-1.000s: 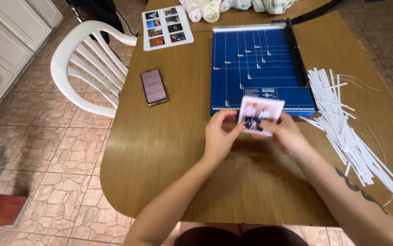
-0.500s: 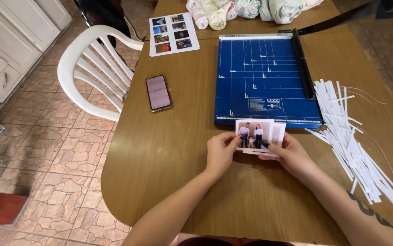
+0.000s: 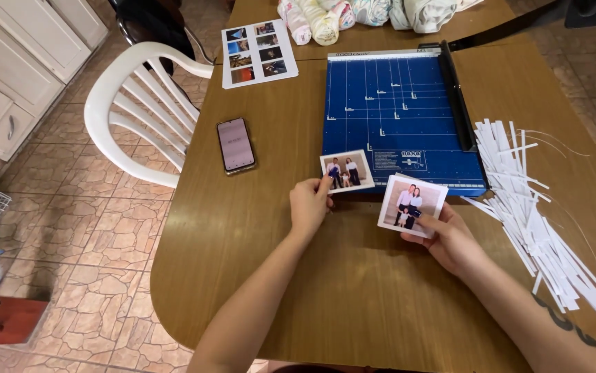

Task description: The person uses a paper trimmer to cut the white borders off several printed photographs. After trimming, the person gathers the photos and sorts them into two separate piles on the table.

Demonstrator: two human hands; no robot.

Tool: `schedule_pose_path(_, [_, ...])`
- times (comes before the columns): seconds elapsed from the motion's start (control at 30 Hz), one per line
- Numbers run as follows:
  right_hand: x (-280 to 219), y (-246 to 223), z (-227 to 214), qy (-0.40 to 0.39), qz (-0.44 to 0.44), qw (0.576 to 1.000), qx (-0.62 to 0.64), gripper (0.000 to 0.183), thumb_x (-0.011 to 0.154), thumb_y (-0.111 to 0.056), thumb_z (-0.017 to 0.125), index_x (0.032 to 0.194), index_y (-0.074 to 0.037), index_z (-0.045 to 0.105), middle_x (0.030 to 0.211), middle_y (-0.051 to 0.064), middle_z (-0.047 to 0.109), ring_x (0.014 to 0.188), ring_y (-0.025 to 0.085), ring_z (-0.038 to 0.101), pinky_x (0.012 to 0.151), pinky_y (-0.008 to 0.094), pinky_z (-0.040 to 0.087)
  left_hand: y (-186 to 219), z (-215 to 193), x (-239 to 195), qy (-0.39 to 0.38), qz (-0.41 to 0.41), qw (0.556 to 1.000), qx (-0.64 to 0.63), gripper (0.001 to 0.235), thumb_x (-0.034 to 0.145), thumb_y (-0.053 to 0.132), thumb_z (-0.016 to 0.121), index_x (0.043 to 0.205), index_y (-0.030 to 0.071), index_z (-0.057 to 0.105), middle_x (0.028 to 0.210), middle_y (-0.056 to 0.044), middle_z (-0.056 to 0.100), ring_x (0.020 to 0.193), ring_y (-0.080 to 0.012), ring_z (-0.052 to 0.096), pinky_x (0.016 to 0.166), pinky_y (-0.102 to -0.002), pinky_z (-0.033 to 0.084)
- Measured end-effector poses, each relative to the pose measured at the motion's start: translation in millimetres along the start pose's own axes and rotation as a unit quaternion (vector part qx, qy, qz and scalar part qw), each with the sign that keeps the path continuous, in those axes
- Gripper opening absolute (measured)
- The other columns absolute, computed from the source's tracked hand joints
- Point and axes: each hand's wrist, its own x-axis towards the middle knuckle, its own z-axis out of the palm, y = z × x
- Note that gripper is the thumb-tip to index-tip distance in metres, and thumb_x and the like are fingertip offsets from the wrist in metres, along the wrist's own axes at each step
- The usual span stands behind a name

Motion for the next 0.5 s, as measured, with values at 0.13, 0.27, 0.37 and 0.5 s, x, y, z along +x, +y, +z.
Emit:
schedule_pose_path(0.13, [6, 6, -11, 0.000, -0.002, 1.000, 0.008, 0.051, 0.087, 0.003, 0.063, 0.137, -0.004, 0.051, 0.113, 0.016, 0.067, 0.091, 0.040, 0.073, 0.070, 0.060, 0.063, 8, -10, -10, -0.021, -0.003, 1.000, 0.006, 0.039, 0.098, 0.041, 0.063, 0.077, 0.010, 0.075, 0.051, -0.005, 0.066, 0.048, -0.0160, 0.069, 0.051, -0.026, 0.055])
schedule_pose_path(0.27, [10, -1, -14, 0.011, -0.031, 0.999, 0.011, 0.051, 0.087, 0.001, 0.063, 0.136, -0.005, 0.052, 0.113, 0.014, 0.069, 0.092, 0.036, 0.074, 0.071, 0.054, 0.065, 11, -44, -27, -0.094, 0.009, 0.992, 0.084, 0.023, 0.092, 0.031, 0.066, 0.096, 0.010, 0.074, 0.074, -0.010, 0.074, 0.076, -0.0266, 0.072, 0.071, -0.038, 0.057])
schedule_pose_path(0.37, [10, -9, -14, 0.027, -0.035, 0.999, 0.006, 0.053, 0.088, 0.000, 0.061, 0.139, -0.006, 0.051, 0.116, 0.013, 0.068, 0.095, 0.035, 0.073, 0.073, 0.054, 0.064, 38, -72, -45, -0.185, -0.013, 0.965, 0.186, 0.032, 0.084, 0.027, 0.069, 0.108, 0.006, 0.071, 0.095, -0.016, 0.077, 0.100, -0.0377, 0.073, 0.088, -0.048, 0.056])
schedule_pose_path(0.5, [11, -10, -14, 0.034, -0.026, 0.999, 0.001, 0.055, 0.088, -0.001, 0.061, 0.142, -0.009, 0.051, 0.119, 0.013, 0.067, 0.097, 0.036, 0.073, 0.075, 0.055, 0.063, 56, -78, -55, -0.223, -0.025, 0.927, 0.300, 0.032, 0.085, 0.024, 0.067, 0.103, -0.001, 0.070, 0.102, -0.026, 0.074, 0.110, -0.0453, 0.069, 0.093, -0.051, 0.055])
